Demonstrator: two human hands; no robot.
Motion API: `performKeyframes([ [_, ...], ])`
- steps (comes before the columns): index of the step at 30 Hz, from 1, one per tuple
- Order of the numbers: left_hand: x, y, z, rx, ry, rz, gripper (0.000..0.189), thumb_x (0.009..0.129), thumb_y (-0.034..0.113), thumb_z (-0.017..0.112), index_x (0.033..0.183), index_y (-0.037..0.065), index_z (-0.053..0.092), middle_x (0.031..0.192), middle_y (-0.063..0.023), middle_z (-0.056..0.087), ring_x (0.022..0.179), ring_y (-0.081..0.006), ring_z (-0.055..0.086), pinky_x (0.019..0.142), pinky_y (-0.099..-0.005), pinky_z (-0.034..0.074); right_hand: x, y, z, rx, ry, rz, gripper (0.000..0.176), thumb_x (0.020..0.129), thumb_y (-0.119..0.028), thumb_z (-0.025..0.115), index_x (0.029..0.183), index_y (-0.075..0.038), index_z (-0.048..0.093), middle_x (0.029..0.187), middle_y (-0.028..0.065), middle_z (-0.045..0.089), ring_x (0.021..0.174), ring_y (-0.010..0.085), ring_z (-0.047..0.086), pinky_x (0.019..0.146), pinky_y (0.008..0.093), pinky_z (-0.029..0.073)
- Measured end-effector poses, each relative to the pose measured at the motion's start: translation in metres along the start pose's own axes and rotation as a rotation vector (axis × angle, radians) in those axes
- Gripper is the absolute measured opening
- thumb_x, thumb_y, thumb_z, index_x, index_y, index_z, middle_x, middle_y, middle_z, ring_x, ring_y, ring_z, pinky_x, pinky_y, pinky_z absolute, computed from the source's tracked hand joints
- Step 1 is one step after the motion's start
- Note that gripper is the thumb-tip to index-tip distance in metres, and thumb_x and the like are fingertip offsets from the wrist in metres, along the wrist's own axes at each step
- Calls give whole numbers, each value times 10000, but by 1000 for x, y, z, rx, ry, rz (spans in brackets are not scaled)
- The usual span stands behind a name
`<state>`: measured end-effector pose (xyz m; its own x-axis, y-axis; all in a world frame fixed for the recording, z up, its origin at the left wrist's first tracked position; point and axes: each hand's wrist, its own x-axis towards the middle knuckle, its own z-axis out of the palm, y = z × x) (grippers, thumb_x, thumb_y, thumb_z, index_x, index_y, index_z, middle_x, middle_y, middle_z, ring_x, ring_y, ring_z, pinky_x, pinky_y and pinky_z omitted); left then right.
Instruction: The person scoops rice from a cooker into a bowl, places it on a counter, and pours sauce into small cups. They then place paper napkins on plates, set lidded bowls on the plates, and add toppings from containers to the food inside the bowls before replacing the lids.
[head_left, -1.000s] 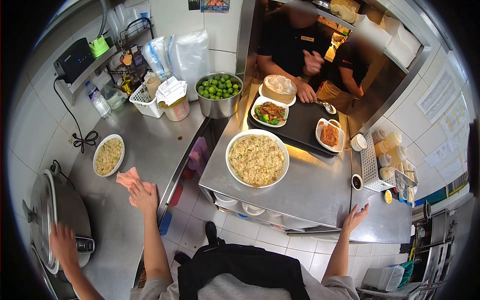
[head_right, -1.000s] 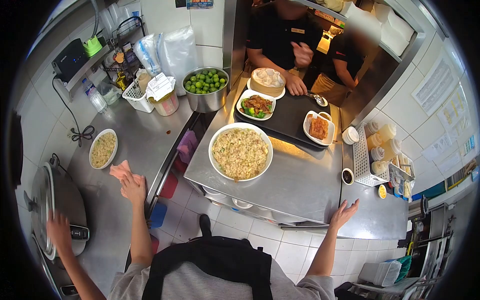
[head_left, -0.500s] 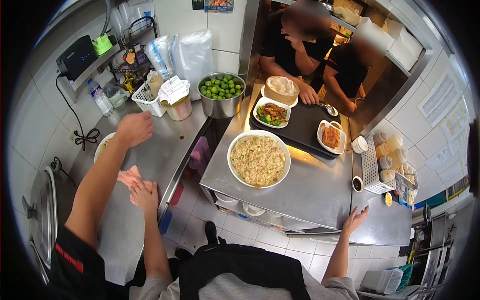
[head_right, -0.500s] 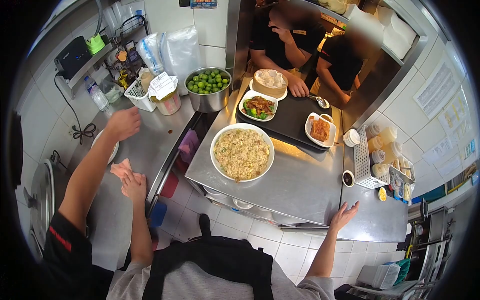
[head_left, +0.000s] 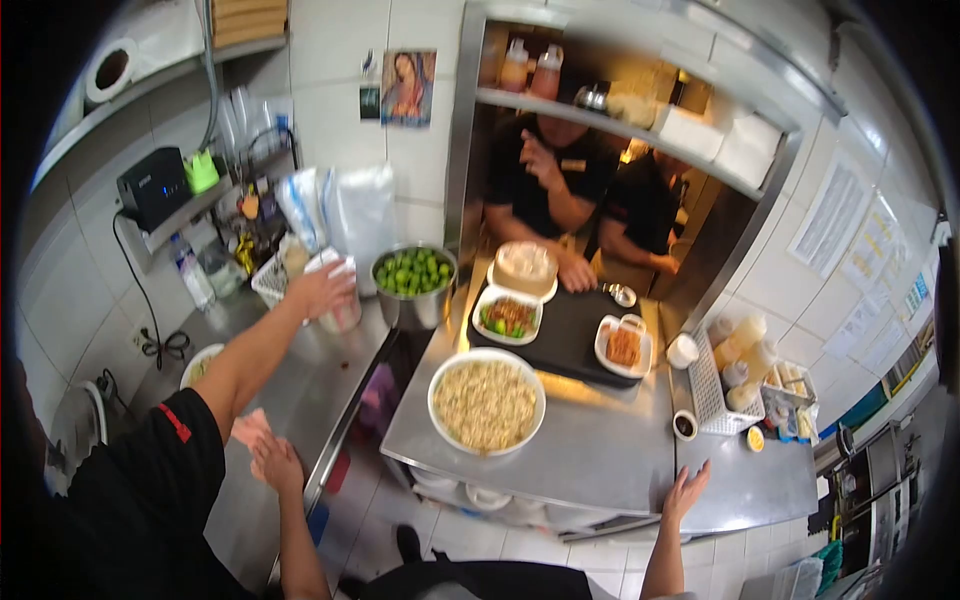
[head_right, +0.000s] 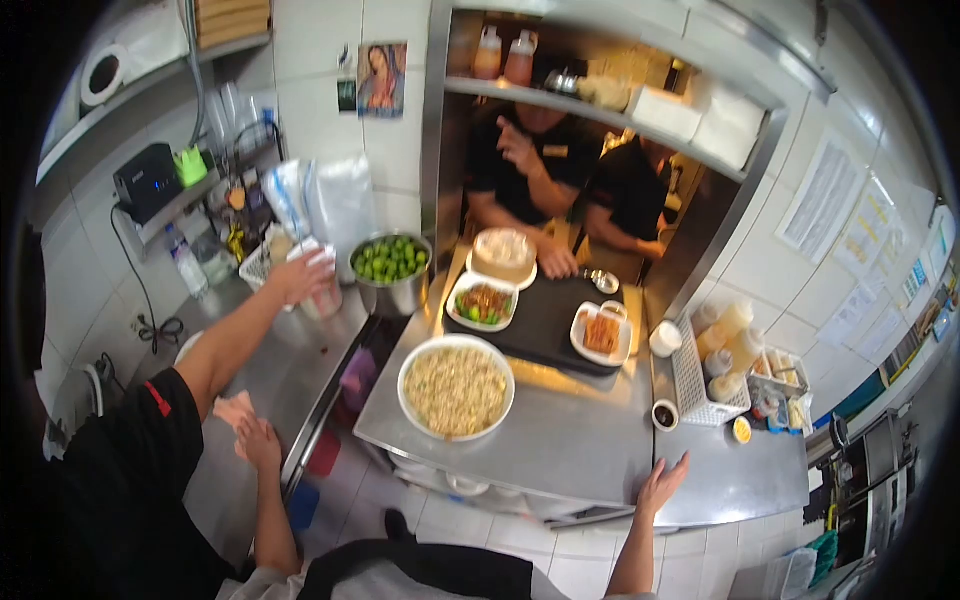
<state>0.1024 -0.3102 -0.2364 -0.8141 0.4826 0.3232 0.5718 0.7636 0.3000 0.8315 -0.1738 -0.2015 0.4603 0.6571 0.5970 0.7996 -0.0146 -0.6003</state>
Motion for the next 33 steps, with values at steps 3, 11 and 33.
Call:
performKeyframes([
  [3, 1, 16, -10, 14, -34, -43, 563, 865, 245, 510, 1353, 33, 326, 1380, -213, 337, 1292, -400, 261, 1050, -485, 201, 0, -2, -4, -26, -12, 8, 545, 911, -241, 466, 1338, 46, 286, 1331, 245, 356, 1222, 387, 344, 1023, 428, 271],
  [11, 10, 45, 0, 29, -28, -81, 559, 858, 251, 509, 1355, 65, 332, 1388, -181, 334, 1296, -385, 263, 1049, -486, 202, -1, 0, -4, -18, -34, 18, 561, 898, -250, 473, 1335, 48, 286, 1328, 250, 359, 1222, 401, 338, 1026, 436, 261],
  [33, 8, 104, -7, -41, 8, -50, 541, 852, 266, 504, 1328, 61, 349, 1378, -192, 339, 1299, -388, 251, 1058, -502, 181, 1, 7, -3, 100, -100, 36, 555, 915, -257, 458, 1335, 59, 282, 1323, 259, 359, 1225, 391, 355, 1015, 431, 291],
])
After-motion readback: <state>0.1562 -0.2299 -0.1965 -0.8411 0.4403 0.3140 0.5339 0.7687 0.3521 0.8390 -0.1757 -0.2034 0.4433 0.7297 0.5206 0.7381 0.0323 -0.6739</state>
